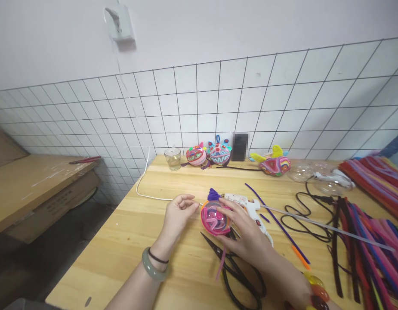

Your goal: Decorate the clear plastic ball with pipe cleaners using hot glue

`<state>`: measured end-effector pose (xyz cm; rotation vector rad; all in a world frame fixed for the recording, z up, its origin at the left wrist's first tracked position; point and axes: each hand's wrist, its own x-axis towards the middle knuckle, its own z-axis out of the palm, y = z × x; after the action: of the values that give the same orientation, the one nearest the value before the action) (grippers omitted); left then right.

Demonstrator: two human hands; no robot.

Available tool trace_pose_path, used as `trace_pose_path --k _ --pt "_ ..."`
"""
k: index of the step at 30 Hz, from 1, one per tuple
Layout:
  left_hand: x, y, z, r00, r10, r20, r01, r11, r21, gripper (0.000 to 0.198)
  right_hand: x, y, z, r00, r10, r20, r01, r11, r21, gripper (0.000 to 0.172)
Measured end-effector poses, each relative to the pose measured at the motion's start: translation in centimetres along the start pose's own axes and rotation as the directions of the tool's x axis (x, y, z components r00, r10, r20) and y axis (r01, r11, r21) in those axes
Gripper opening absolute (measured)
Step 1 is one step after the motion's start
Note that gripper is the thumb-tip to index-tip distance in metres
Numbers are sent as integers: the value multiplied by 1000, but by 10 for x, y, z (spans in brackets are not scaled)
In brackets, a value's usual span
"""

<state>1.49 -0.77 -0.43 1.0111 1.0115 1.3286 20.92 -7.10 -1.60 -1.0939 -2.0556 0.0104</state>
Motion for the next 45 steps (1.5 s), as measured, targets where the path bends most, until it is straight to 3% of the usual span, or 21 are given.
trace_pose_path --k 14,27,37,45 --pt "-1 -1 1 996 -37 85 41 998 -52 32 -4 3 4 1000 6 -6 -6 1000 -14 52" --pt "-5 1 4 995 -43 92 50 995 -81 33 -5 5 6 999 -3 -47 0 998 -64 52" --pt "1 -2 -1 1000 22 -12 -24 993 -114 48 -7 9 10 997 -38 -61 32 996 -88 54" --pt "0 0 -2 997 24 -74 -27 999 -33 41 -7 5 7 999 -16 -40 13 996 -87 54"
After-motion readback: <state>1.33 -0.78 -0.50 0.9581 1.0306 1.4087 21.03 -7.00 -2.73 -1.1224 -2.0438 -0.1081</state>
